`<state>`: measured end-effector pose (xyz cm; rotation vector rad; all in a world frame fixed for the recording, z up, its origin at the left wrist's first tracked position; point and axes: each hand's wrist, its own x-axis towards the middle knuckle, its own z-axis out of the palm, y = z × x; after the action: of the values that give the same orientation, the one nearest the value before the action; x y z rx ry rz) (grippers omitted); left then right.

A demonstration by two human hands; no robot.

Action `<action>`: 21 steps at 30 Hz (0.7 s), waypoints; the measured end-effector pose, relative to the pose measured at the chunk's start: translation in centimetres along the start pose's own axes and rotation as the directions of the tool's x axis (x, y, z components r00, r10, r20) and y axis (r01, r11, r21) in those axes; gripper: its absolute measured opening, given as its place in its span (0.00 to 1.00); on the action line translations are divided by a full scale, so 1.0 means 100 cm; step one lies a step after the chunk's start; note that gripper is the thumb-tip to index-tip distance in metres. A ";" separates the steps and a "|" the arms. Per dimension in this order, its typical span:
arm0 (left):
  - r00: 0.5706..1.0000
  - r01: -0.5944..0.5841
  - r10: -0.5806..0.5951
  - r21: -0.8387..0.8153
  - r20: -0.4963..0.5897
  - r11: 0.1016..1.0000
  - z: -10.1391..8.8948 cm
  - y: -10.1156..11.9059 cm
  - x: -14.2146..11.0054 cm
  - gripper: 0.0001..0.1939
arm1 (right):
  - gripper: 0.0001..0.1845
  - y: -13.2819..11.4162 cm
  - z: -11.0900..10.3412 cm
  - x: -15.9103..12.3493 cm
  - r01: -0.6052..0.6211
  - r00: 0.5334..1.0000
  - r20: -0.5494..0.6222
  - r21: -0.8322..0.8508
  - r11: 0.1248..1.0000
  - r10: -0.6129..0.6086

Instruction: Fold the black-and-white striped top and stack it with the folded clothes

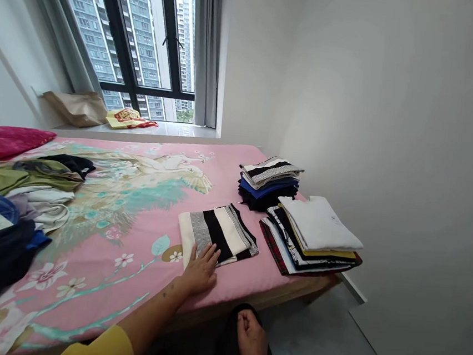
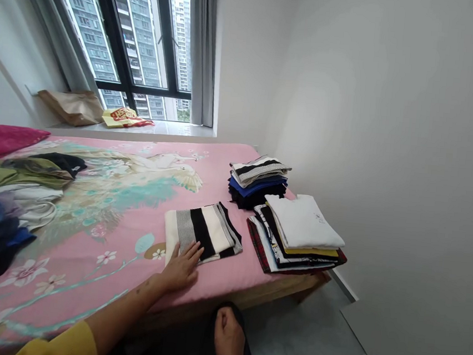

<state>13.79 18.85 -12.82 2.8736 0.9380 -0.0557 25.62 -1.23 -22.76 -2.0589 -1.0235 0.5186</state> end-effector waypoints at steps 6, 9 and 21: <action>1.000 -0.008 0.008 0.143 0.003 0.990 -0.001 -0.011 -0.012 0.43 | 0.16 -0.003 0.002 -0.001 0.011 1.000 -0.009 -0.002 1.000 -0.011; 0.998 0.036 -0.028 0.178 -0.050 0.983 0.000 -0.010 -0.003 0.38 | 0.15 -0.008 0.002 -0.001 0.035 0.999 -0.023 0.014 0.999 -0.035; 0.994 0.110 -0.104 0.232 -0.036 0.967 -0.029 -0.001 0.043 0.31 | 0.10 -0.013 0.003 0.003 0.038 0.977 -0.212 0.246 0.969 0.016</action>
<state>17.23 21.82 -10.28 3.0383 1.1639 -0.1518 24.95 -0.34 -21.95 -1.8393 -0.7997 0.3886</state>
